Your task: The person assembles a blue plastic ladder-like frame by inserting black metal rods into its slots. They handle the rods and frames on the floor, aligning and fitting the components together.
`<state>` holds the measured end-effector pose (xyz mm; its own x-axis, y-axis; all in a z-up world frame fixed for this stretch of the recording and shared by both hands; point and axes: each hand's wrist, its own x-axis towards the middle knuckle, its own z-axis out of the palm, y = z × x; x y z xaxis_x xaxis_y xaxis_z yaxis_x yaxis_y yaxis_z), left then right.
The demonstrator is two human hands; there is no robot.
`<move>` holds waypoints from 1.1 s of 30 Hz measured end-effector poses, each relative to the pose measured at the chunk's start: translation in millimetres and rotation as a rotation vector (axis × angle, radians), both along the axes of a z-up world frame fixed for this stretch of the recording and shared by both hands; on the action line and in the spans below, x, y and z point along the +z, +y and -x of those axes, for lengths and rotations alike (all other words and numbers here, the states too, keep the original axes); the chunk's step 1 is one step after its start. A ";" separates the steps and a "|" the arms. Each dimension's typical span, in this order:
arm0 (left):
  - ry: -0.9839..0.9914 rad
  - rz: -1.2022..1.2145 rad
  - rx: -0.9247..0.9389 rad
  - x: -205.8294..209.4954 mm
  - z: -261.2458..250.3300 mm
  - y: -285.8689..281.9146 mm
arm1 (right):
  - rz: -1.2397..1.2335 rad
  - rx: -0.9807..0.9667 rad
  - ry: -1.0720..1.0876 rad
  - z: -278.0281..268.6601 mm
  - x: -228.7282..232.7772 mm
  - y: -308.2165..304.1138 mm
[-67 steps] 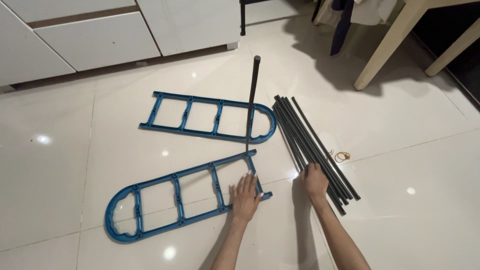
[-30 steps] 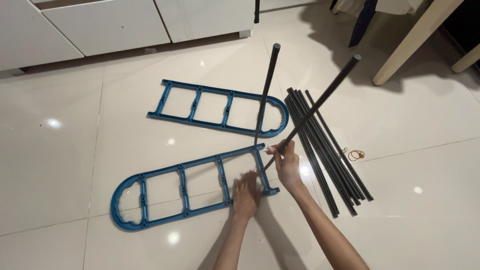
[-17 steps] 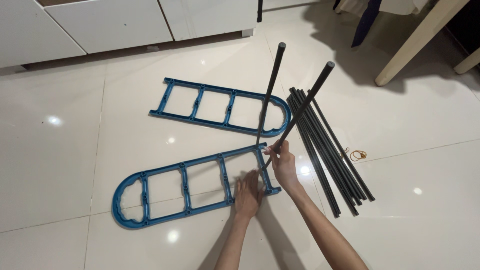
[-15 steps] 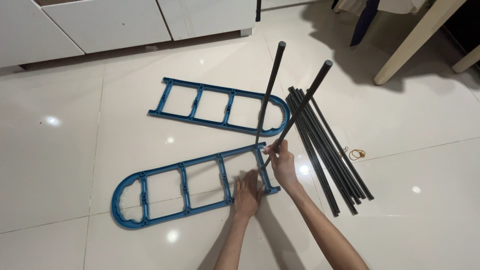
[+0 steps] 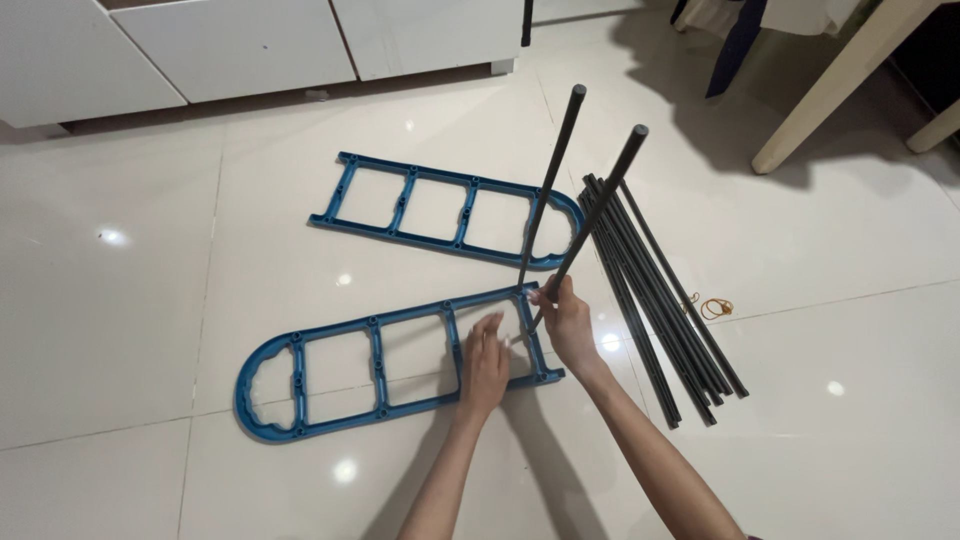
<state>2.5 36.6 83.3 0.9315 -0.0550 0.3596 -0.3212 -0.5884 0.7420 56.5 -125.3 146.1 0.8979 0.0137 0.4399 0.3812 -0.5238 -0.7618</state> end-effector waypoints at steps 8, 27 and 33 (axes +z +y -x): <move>0.034 0.186 -0.245 149.3 -30.1 -12.1 | 0.179 -0.055 -0.021 5.6 5.2 -6.6; 0.007 0.313 -0.246 182.6 -42.7 -41.9 | 0.295 -0.056 0.013 2.0 -2.9 -3.0; 0.026 0.287 -0.241 188.6 -42.0 -41.6 | 0.321 -0.036 0.138 2.6 17.4 -5.9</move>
